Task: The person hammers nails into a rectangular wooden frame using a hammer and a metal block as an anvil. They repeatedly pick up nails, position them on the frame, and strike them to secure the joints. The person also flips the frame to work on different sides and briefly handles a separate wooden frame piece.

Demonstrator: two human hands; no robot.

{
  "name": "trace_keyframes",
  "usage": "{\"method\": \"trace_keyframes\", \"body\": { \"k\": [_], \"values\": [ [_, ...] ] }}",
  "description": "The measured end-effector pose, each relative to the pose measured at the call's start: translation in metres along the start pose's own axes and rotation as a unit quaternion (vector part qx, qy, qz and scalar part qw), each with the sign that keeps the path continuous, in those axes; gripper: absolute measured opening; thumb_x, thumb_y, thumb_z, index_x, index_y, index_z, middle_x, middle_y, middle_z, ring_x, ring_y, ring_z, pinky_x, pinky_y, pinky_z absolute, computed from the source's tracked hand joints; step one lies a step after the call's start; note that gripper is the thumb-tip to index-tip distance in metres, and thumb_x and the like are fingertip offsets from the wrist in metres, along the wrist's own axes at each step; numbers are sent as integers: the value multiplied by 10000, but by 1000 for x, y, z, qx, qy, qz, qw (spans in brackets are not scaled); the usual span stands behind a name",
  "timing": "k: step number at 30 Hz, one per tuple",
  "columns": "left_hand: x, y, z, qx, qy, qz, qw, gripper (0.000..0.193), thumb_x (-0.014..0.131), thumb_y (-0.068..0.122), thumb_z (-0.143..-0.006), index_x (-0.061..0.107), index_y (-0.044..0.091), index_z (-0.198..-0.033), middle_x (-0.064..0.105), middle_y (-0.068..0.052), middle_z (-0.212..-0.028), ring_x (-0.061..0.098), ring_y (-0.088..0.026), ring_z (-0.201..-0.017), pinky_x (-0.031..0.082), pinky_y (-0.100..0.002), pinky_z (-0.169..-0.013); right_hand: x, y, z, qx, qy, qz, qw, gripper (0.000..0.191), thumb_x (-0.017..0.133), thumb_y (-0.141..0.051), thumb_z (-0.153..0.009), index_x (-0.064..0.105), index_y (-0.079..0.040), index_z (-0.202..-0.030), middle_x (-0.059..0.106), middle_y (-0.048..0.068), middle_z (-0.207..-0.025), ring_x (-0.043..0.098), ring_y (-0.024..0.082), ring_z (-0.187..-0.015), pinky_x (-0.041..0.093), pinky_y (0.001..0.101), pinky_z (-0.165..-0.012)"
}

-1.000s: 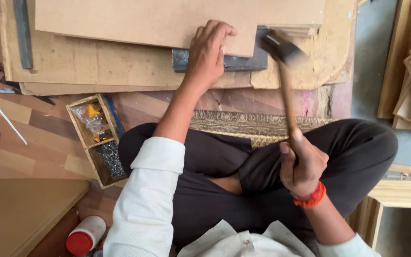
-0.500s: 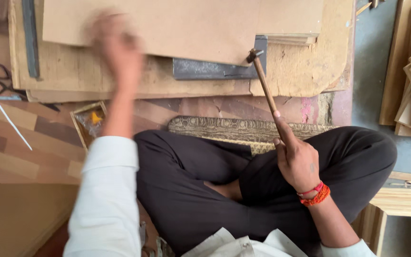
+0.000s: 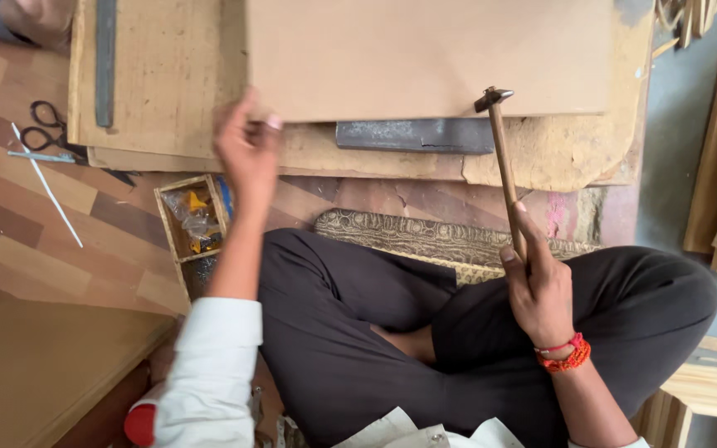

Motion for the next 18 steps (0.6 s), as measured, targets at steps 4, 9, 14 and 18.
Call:
{"method": "trace_keyframes", "body": {
  "k": [4, 9, 14, 18],
  "values": [
    [20, 35, 29, 74, -78, -30, 994, 457, 737, -6, -913, 670, 74, -1358, 631, -81, -1226, 672, -137, -939, 585, -230, -769, 4, -4, -1, 14, -20, 0, 1000, 567, 632, -96, -991, 490, -121, -1540, 541, 134, -630, 512, 224, -494, 431, 367, -526],
    [32, 52, 44, 172, -18, -44, 984, 288, 774, -71, -865, 731, 11, -1138, 638, -93, -1129, 689, -199, -979, 594, -295, -786, 12, -12, -1, -6, -39, 1, 999, 557, 647, -103, -992, 497, -118, -1528, 531, 117, -619, 518, 210, -493, 430, 367, -519],
    [47, 54, 45, 77, -21, 44, 996, 255, 792, -62, -840, 757, 12, -1081, 623, -75, -964, 696, -177, -800, 581, -277, -689, 22, -19, -6, -60, -47, 10, 997, 569, 653, -100, -979, 491, -121, -1524, 618, 140, -708, 565, 226, -511, 453, 379, -527],
    [43, 60, 45, 85, -20, 24, 996, 227, 797, -48, -862, 767, 23, -1076, 640, -76, -959, 683, -183, -775, 554, -283, -677, 33, -24, -11, -54, -74, 45, 995, 579, 661, -115, -981, 489, -147, -1534, 644, 147, -674, 620, 247, -523, 475, 400, -531]
  ]
}}
Point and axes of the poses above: each hand's wrist, its own z-axis away from the middle knuckle, its own x-axis out of the palm, y = z × x, the point moved 1 cm from there along -z, towards the middle knuckle
